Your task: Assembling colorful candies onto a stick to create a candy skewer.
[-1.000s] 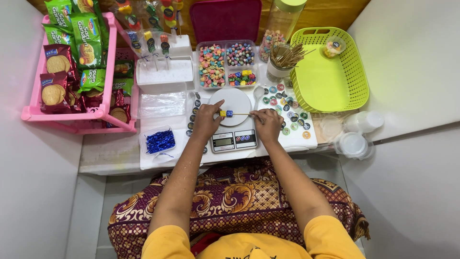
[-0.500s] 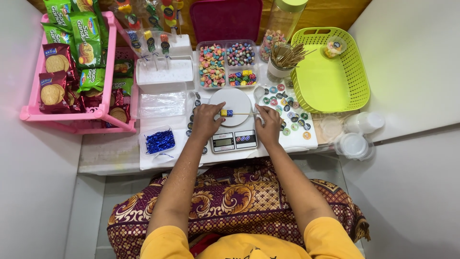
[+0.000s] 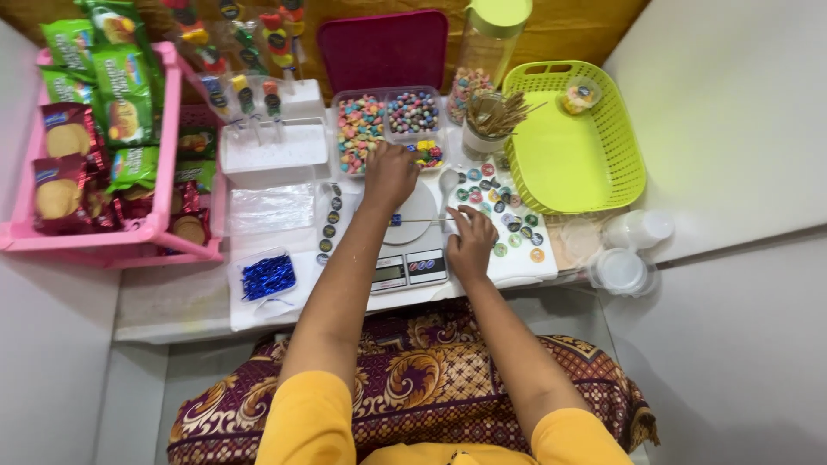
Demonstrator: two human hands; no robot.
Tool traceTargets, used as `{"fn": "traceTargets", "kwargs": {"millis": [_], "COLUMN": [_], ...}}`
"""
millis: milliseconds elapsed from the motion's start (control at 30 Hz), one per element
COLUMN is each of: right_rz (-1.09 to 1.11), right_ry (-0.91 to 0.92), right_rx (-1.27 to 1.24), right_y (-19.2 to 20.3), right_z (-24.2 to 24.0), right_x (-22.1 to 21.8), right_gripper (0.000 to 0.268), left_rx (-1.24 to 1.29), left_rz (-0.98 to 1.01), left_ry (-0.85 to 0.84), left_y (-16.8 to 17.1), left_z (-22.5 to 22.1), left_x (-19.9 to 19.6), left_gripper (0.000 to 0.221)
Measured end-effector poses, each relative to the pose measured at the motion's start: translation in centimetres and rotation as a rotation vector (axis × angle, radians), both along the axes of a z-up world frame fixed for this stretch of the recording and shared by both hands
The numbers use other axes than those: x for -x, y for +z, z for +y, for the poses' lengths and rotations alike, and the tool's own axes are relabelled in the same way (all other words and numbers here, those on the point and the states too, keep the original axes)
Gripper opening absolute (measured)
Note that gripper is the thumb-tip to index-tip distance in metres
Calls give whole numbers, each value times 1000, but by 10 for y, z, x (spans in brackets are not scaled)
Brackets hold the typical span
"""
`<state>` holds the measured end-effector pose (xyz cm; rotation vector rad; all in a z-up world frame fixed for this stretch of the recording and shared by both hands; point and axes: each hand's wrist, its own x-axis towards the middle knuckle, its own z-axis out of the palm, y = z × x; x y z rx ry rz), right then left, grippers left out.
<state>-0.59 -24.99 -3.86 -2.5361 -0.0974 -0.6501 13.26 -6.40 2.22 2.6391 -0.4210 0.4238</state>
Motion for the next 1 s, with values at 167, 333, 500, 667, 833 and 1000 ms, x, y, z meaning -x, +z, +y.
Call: {"fn": "traceTargets", "kwargs": {"millis": [167, 333, 500, 667, 833, 1000], "right_rz": [-21, -37, 4, -8, -6, -49], "right_ry": [-6, -22, -8, -6, 33, 63], "right_rx": [39, 1, -2, -10, 2, 45], "right_y": [6, 1, 5, 14, 12, 10], "right_z": [1, 0, 3, 4, 3, 6], "right_x": [-3, -4, -2, 1, -2, -3], "right_gripper": [60, 61, 60, 56, 53, 28], "left_rx": [-48, -193, -239, -202, -65, 34], "left_rz": [-75, -36, -71, -89, -16, 145], "left_ry": [7, -12, 19, -29, -77, -157], "left_y": [-47, -64, -73, -54, -37, 13], "left_z": [-37, -53, -53, -51, -45, -2], "left_x": [-59, -78, -86, -74, -59, -14], "left_gripper": [18, 18, 8, 17, 24, 36]}}
